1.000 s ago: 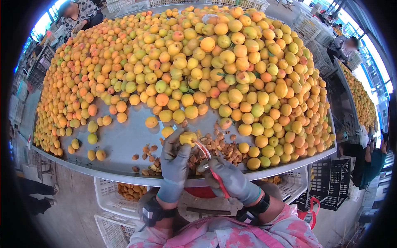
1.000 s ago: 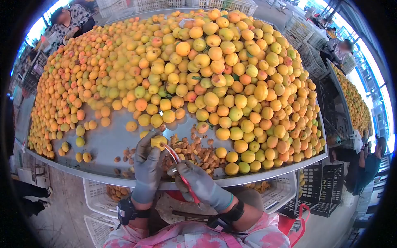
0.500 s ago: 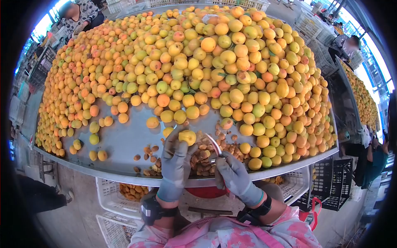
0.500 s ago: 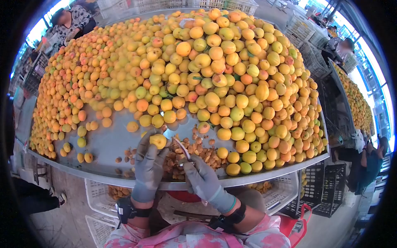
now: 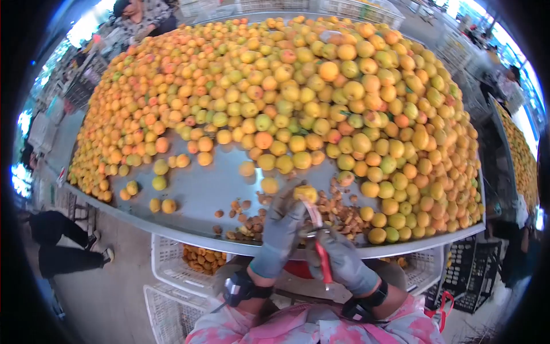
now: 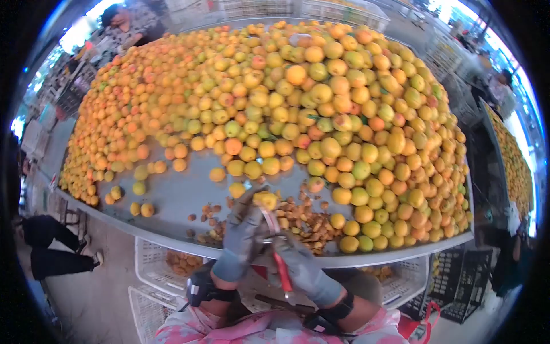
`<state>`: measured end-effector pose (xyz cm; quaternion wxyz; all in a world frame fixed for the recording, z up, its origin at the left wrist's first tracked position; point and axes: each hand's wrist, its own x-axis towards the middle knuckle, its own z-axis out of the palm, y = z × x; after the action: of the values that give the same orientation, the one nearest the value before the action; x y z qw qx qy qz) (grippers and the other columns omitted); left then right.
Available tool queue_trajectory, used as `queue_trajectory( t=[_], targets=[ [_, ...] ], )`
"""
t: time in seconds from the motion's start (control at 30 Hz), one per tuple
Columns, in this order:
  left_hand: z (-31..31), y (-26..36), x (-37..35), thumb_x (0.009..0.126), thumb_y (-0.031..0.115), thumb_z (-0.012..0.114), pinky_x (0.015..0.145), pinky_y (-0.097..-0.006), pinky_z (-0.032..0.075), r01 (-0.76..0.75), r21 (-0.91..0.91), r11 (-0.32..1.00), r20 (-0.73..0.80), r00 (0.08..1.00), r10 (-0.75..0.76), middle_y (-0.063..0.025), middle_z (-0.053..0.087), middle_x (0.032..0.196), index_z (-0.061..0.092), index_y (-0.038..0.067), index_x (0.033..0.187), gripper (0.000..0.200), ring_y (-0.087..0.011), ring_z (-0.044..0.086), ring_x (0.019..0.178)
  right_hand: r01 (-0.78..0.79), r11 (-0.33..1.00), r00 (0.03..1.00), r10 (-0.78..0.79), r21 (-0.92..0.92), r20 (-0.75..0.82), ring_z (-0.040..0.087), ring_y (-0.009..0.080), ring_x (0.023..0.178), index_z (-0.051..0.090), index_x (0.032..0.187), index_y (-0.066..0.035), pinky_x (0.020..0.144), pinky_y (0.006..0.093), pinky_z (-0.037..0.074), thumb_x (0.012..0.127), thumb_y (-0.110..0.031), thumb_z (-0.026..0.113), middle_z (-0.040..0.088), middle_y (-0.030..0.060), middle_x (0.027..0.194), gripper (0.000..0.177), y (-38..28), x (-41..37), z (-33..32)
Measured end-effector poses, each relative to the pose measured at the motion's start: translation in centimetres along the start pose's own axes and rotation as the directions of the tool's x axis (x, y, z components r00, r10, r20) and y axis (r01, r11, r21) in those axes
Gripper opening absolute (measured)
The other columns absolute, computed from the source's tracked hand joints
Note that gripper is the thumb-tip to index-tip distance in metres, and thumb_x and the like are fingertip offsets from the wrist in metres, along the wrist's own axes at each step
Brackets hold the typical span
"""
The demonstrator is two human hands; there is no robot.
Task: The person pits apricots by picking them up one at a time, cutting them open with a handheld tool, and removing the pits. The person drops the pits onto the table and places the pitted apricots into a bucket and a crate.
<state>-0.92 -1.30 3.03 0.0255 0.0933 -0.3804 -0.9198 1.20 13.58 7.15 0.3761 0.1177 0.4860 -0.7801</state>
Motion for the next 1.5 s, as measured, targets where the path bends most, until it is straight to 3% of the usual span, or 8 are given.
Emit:
queue_trajectory(
  t=[0.1, 0.27, 0.37, 0.43, 0.73, 1.2, 1.33, 1.5],
  targets=[
    [0.1, 0.5, -0.1, 0.093, 0.017, 0.062, 0.085, -0.0323, 0.054, 0.076, -0.064, 0.995, 0.075, 0.995, -0.071, -0.0066, 0.052, 0.130, 0.044, 0.007, 0.136, 0.048, -0.0172, 0.057, 0.109, -0.026, 1.000, 0.980, 0.025, 0.002, 0.198, 0.050, 0.0111, 0.053, 0.052, 0.117, -0.008, 0.048, 0.0249, 0.045, 0.101, -0.035, 0.044, 0.051, 0.0010, 0.072, 0.032, -0.8, 0.1, -0.2],
    [0.8, 1.0, -0.3, 0.093, 0.019, 0.062, 0.085, -0.0337, 0.054, 0.049, -0.101, 0.994, 0.062, 0.997, -0.043, -0.0064, 0.054, 0.128, 0.044, 0.007, 0.138, 0.050, -0.0177, 0.059, 0.108, 0.113, 0.989, 0.990, -0.104, -0.098, 0.093, 0.049, 0.0073, 0.055, 0.048, 0.129, -0.006, 0.052, 0.0227, 0.045, 0.102, -0.031, 0.041, 0.052, 0.0006, 0.072, 0.038, -2.4, -0.1, -0.4],
    [0.6, 1.2, -0.5, 0.093, 0.019, 0.062, 0.087, -0.0326, 0.053, 0.069, -0.042, 0.997, 0.018, 0.998, -0.068, -0.0060, 0.056, 0.126, 0.043, 0.006, 0.138, 0.051, -0.0166, 0.058, 0.109, 0.385, 0.768, 0.912, -0.402, -0.512, 0.082, 0.060, 0.0161, 0.065, 0.040, 0.138, -0.004, 0.061, 0.0275, 0.050, 0.100, -0.027, 0.045, 0.062, 0.0089, 0.086, 0.044, -2.0, 0.8, -1.1],
    [-0.3, 1.0, -0.4, 0.093, 0.019, 0.062, 0.089, -0.0315, 0.052, 0.129, 0.047, 0.991, 0.074, 0.988, -0.132, -0.0060, 0.056, 0.126, 0.045, 0.005, 0.137, 0.049, -0.0167, 0.058, 0.110, 0.600, 0.173, 0.616, -0.722, -0.781, 0.313, 0.067, 0.0312, 0.083, 0.031, 0.144, -0.004, 0.072, 0.0348, 0.051, 0.097, -0.020, 0.049, 0.063, 0.0216, 0.110, 0.053, -1.7, 2.1, -1.9],
    [0.2, 0.9, -0.5, 0.092, 0.015, 0.063, 0.090, -0.0278, 0.051, 0.169, -0.041, 0.985, 0.135, 0.978, -0.162, -0.0067, 0.058, 0.124, 0.047, 0.003, 0.135, 0.047, -0.0147, 0.058, 0.110, 0.336, 0.198, 0.847, -0.491, -0.921, 0.204, 0.064, 0.0394, 0.081, 0.026, 0.145, -0.002, 0.066, 0.0448, 0.050, 0.092, -0.021, 0.054, 0.061, 0.0269, 0.108, 0.063, -2.8, 0.7, -1.3],
    [-1.3, -0.5, -0.1, 0.090, 0.007, 0.065, 0.089, -0.0243, 0.050, 0.102, 0.114, 0.988, 0.114, 0.987, -0.115, -0.0050, 0.060, 0.120, 0.045, 0.000, 0.136, 0.051, -0.0110, 0.059, 0.103, 0.363, 0.018, 0.794, -0.530, -0.932, 0.298, 0.064, 0.0428, 0.082, 0.027, 0.146, -0.006, 0.070, 0.0481, 0.051, 0.092, -0.024, 0.051, 0.065, 0.0236, 0.106, 0.062, -1.9, 2.0, -1.1],
    [-0.5, -0.5, -0.3, 0.091, 0.009, 0.064, 0.090, -0.0238, 0.049, 0.103, -0.022, 0.994, 0.064, 0.993, -0.101, -0.0025, 0.060, 0.118, 0.049, 0.002, 0.133, 0.046, -0.0090, 0.059, 0.101, 0.346, 0.244, 0.838, -0.514, -0.906, 0.182, 0.064, 0.0416, 0.094, 0.030, 0.144, -0.001, 0.076, 0.0435, 0.052, 0.095, -0.023, 0.048, 0.059, 0.0262, 0.118, 0.057, -2.1, 1.8, 0.1],
    [-0.6, 0.0, -0.3, 0.094, 0.022, 0.062, 0.083, -0.0226, 0.052, 0.219, 0.016, 0.976, 0.075, 0.973, -0.219, 0.0035, 0.062, 0.111, 0.055, 0.006, 0.127, 0.037, -0.0060, 0.059, 0.098, 0.441, 0.056, 0.733, -0.599, -0.896, 0.323, 0.064, 0.0417, 0.093, 0.027, 0.145, -0.001, 0.075, 0.0421, 0.052, 0.095, -0.022, 0.047, 0.050, 0.0269, 0.132, 0.058, -1.0, 2.6, -0.8]
  ],
)
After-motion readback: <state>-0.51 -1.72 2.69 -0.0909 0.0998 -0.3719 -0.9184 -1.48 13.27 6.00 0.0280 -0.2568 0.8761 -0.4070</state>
